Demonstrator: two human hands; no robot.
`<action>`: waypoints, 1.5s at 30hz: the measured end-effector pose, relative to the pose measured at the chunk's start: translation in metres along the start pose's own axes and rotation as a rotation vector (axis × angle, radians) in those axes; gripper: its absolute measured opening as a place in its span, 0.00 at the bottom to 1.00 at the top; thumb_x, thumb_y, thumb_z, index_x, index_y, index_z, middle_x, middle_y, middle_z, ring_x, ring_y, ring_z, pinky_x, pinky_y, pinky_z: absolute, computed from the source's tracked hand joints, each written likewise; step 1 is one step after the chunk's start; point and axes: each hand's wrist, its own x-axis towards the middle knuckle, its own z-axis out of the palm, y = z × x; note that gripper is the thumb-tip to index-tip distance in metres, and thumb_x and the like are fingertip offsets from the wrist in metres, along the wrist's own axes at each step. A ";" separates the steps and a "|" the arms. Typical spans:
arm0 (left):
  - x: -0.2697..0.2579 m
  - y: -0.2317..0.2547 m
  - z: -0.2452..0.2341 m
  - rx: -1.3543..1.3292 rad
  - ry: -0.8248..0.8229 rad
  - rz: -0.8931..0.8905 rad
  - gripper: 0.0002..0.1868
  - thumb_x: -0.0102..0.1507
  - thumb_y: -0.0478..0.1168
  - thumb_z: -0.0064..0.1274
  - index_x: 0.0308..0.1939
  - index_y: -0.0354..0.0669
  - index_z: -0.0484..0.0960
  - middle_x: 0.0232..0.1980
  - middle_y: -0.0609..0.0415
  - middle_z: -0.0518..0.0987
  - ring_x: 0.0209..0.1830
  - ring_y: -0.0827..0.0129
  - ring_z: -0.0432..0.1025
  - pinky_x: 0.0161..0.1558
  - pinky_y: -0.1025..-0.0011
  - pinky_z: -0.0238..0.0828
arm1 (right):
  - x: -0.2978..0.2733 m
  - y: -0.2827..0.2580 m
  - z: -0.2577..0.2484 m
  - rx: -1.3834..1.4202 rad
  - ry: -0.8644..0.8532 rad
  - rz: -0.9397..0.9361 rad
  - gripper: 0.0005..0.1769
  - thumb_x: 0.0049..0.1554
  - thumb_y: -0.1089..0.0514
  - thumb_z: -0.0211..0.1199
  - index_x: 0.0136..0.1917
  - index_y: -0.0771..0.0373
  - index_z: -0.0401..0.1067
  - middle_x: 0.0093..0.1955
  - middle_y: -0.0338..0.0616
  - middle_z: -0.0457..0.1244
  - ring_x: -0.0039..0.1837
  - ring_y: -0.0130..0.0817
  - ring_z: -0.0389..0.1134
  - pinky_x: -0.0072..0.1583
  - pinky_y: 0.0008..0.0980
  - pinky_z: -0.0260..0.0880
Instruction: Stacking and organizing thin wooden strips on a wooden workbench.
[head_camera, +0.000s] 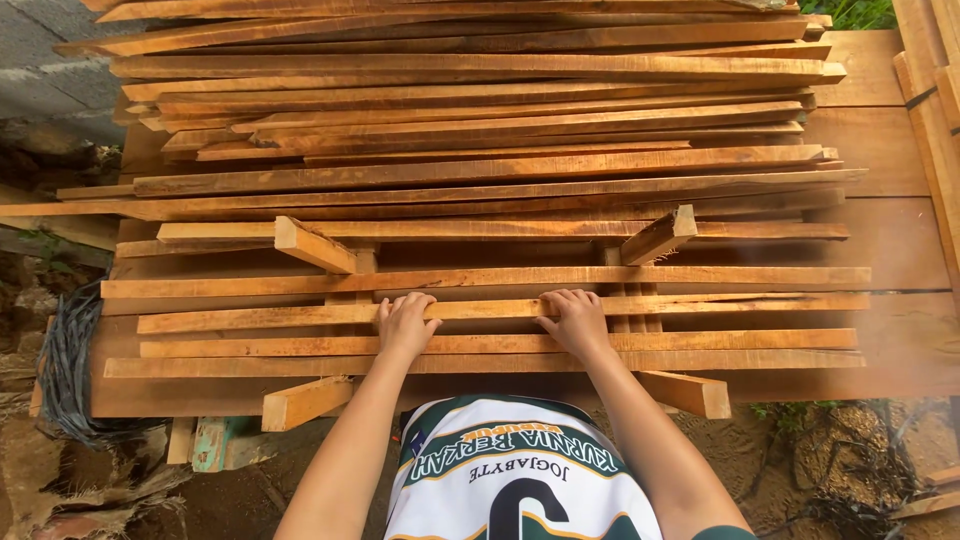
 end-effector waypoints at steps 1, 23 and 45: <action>0.002 -0.001 0.001 0.000 -0.001 -0.001 0.24 0.62 0.51 0.60 0.63 0.62 0.76 0.65 0.67 0.73 0.72 0.68 0.62 0.77 0.44 0.38 | 0.001 -0.004 -0.007 0.000 -0.001 0.000 0.24 0.52 0.39 0.70 0.62 0.39 0.74 0.59 0.24 0.67 0.65 0.28 0.66 0.71 0.42 0.55; -0.043 0.035 -0.039 0.072 -0.303 -0.013 0.54 0.55 0.69 0.62 0.76 0.47 0.57 0.75 0.53 0.61 0.80 0.60 0.45 0.80 0.45 0.23 | 0.002 -0.030 -0.039 -0.092 -0.430 0.072 0.39 0.58 0.18 0.44 0.60 0.48 0.75 0.57 0.37 0.70 0.64 0.38 0.69 0.63 0.42 0.62; -0.066 0.033 -0.026 0.104 -0.268 0.077 0.71 0.49 0.76 0.64 0.81 0.47 0.43 0.84 0.49 0.40 0.84 0.49 0.30 0.78 0.39 0.15 | 0.004 -0.036 -0.034 -0.115 -0.533 0.110 0.45 0.55 0.13 0.40 0.60 0.49 0.74 0.60 0.37 0.69 0.66 0.40 0.68 0.66 0.44 0.60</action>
